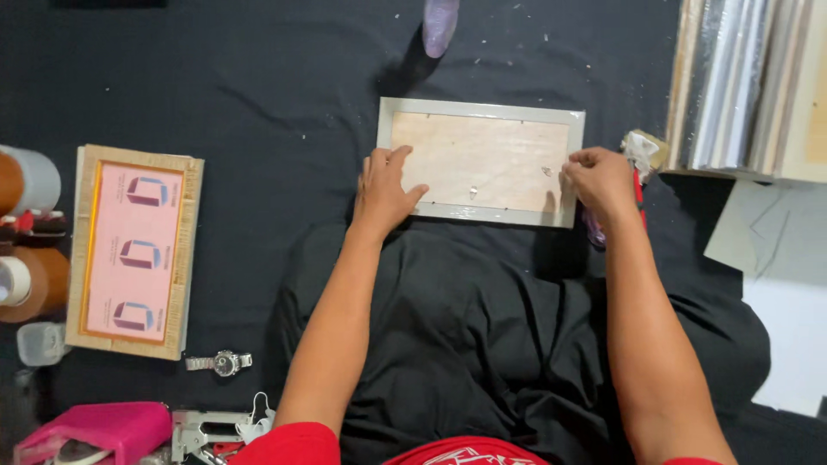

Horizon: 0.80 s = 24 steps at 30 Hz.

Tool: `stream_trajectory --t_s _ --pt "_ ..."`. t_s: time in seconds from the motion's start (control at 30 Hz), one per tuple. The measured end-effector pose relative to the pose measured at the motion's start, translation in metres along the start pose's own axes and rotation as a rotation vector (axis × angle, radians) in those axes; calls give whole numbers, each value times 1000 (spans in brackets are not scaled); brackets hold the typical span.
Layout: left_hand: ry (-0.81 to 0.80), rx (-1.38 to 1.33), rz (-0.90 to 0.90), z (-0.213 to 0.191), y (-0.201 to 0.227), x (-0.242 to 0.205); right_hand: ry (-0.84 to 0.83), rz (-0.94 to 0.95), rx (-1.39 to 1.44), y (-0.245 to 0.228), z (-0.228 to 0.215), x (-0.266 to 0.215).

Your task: The person assembles a picture frame by first using a utility knife to trim the edges of a plastic film on the back. They then remove a wooden backing board, place a white paper insert into the frame, and finally clean the glass surface with a brush and a cloth.

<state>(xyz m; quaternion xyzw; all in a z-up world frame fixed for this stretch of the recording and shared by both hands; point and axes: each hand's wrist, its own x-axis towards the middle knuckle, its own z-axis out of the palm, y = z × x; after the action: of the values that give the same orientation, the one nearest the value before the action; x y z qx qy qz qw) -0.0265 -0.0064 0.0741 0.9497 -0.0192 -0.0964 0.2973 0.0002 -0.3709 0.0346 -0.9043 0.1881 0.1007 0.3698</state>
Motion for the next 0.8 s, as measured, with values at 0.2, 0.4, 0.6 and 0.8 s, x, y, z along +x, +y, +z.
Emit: stream_trajectory --t_s 0.2,0.4,0.6,0.8 --pt "53 228 476 59 2 8 75 -1 157 33 -20 13" --pt "0 330 618 94 11 15 84 78 50 48 -18 18" --pt "201 147 197 59 -2 37 -48 264 -57 16 -19 -30" --pt "300 68 -373 52 -38 39 -38 349 421 72 52 -22"
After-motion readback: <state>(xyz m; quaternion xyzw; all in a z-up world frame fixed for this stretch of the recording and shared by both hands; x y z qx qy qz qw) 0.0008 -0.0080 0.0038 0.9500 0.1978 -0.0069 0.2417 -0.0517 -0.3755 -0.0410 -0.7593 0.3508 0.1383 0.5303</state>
